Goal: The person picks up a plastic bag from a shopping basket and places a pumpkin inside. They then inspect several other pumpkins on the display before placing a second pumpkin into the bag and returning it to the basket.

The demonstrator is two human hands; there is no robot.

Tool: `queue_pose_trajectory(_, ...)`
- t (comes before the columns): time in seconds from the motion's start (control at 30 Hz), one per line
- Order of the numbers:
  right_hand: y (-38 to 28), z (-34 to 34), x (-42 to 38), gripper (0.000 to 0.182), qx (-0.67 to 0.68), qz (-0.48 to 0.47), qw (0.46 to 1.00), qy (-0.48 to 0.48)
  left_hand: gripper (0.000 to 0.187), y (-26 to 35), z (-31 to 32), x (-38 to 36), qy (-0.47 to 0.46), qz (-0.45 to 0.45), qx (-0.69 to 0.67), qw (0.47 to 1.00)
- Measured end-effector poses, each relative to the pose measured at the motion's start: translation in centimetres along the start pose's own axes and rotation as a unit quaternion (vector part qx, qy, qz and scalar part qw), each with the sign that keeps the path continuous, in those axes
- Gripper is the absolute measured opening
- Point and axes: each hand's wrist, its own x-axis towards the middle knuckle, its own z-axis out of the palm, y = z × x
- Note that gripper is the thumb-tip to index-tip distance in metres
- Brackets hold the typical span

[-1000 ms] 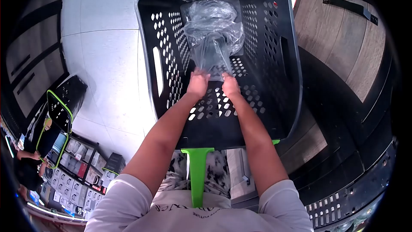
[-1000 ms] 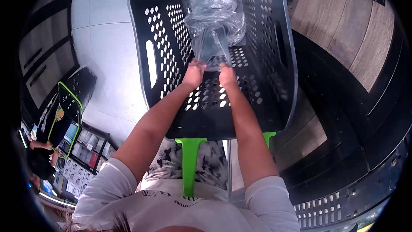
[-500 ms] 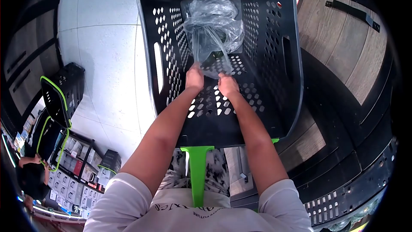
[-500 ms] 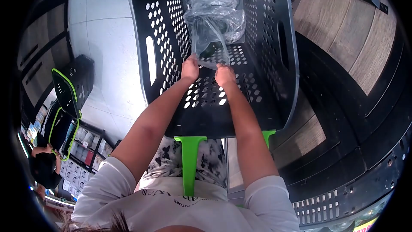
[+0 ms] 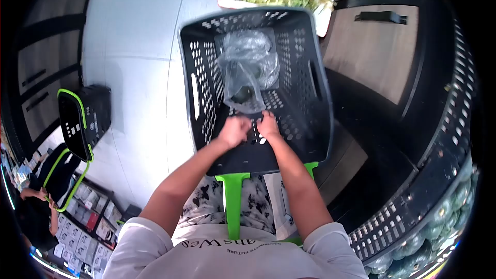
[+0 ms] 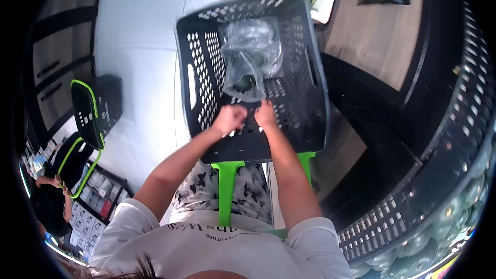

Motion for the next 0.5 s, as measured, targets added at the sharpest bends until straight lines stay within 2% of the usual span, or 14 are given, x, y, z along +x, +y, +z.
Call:
queue_pose_trajectory(0.03, 0.6, -0.4, -0.2, 0.039, 0.003, -0.014, 1.000, -0.005, 0.022, 1.7, 0.1, -2.7, -0.031, 0.005, -0.078, 0.996)
queue_pose_trajectory(0.07, 1.4, -0.5, -0.1, 0.032, -0.001, -0.014, 1.000, -0.013, 0.023, 3.8, -0.1, -5.6, -0.027, 0.036, -0.054, 0.998)
queue_pose_trajectory(0.1, 2.0, -0.9, -0.5, 0.030, -0.004, -0.057, 0.998, 0.007, 0.027, 5.8, -0.3, -8.5, -0.006, 0.071, 0.002, 0.997)
queue_pose_trajectory(0.17, 2.4, -1.9, -1.8, 0.035, 0.009, -0.079, 0.996, 0.027, 0.036, 7.2, 0.1, -13.1, -0.041, 0.121, 0.047, 0.991)
queue_pose_trajectory(0.23, 2.4, -3.5, -3.7, 0.044, -0.053, -0.135, 0.989, 0.031, 0.040, 10.8, -0.3, -17.9, -0.106, 0.149, 0.071, 0.980)
queue_pose_trajectory(0.3, 1.4, -7.1, -4.5, 0.038, -0.031, -0.103, 0.992, -0.065, 0.045, 11.9, 0.7, -21.0, -0.186, 0.181, 0.078, 0.962)
queue_pose_trajectory(0.37, 0.3, -10.2, -5.9, 0.028, -0.021, -0.048, 0.988, -0.148, 0.049, 12.9, 1.7, -23.7, -0.224, 0.167, 0.073, 0.957)
queue_pose_trajectory(0.4, 0.5, -11.2, -6.2, 0.025, 0.070, -0.053, 0.989, -0.121, 0.052, 13.1, 2.2, -24.7, -0.231, 0.175, 0.116, 0.950)
queue_pose_trajectory(0.43, 0.4, -12.1, -6.3, 0.031, 0.161, -0.060, 0.981, -0.093, 0.053, 13.0, 2.6, -25.5, -0.232, 0.196, 0.120, 0.945)
queue_pose_trajectory(0.47, -1.4, -15.3, -8.5, 0.047, 0.205, 0.008, 0.969, -0.139, 0.053, 12.0, 3.2, -25.9, -0.227, 0.228, 0.125, 0.938)
queue_pose_trajectory(0.5, -2.5, -17.7, -10.6, 0.041, 0.224, -0.007, 0.965, -0.139, 0.052, 12.1, 3.1, -26.4, -0.224, 0.259, 0.129, 0.931)
